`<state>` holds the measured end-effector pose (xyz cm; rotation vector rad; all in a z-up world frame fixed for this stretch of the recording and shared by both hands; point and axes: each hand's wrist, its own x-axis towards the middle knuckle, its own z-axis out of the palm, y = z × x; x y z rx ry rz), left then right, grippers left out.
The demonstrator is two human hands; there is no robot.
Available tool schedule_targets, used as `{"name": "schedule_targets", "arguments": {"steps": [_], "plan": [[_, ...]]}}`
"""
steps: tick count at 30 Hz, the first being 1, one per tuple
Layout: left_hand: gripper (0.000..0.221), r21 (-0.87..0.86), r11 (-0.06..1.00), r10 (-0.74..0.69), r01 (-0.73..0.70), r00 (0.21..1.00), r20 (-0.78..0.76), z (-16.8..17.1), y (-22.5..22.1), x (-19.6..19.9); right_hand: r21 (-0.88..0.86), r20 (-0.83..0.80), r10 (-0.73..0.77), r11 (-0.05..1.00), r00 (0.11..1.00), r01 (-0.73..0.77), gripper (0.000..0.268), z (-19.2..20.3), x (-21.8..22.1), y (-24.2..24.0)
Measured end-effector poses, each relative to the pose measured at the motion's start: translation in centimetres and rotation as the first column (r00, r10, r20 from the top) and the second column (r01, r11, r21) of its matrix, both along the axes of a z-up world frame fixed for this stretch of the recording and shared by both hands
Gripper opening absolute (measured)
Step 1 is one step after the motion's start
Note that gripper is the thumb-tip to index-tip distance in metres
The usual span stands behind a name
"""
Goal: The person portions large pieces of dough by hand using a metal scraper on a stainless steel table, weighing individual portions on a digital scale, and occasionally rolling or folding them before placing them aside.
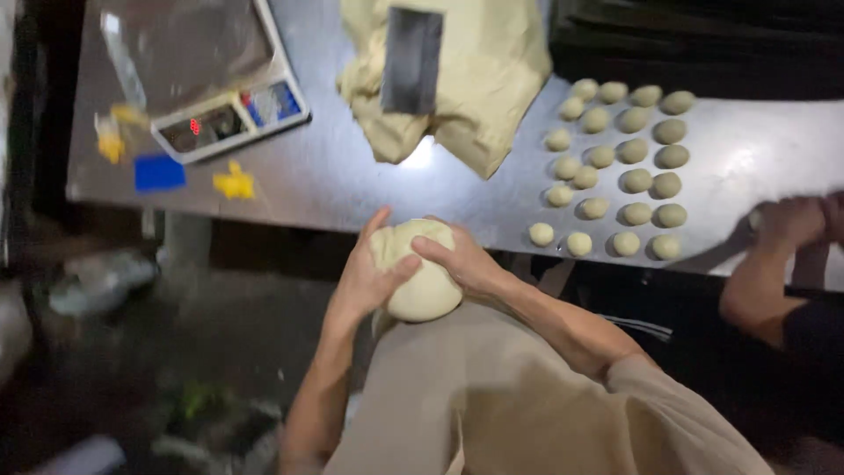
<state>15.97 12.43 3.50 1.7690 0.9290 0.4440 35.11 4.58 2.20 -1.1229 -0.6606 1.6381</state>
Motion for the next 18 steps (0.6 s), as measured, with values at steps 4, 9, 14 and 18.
{"name": "schedule_targets", "arguments": {"steps": [4,9,14,18], "plan": [[0.116,-0.372,0.770,-0.294,0.518,0.806,0.514,-0.6,2.9,0.6,0.313,0.460,0.213,0.870,0.862,-0.381,0.038,2.1,1.3,0.2],[0.110,-0.450,0.578,-0.260,0.680,0.677,0.689,-1.3,4.9,1.9,0.401,0.290,0.214,0.858,0.933,-0.321,0.041,1.6,2.6,3.6],[0.066,-0.509,0.772,-0.182,0.381,0.900,0.397,0.4,7.4,1.5,0.386,0.082,-0.248,0.901,0.965,0.199,0.056,-0.4,1.8,5.5],[0.045,0.197,0.873,-0.467,0.446,0.882,0.070,4.1,10.3,1.6,0.526,0.251,-0.283,0.843,0.926,0.115,0.100,-2.4,1.9,8.5]]}}
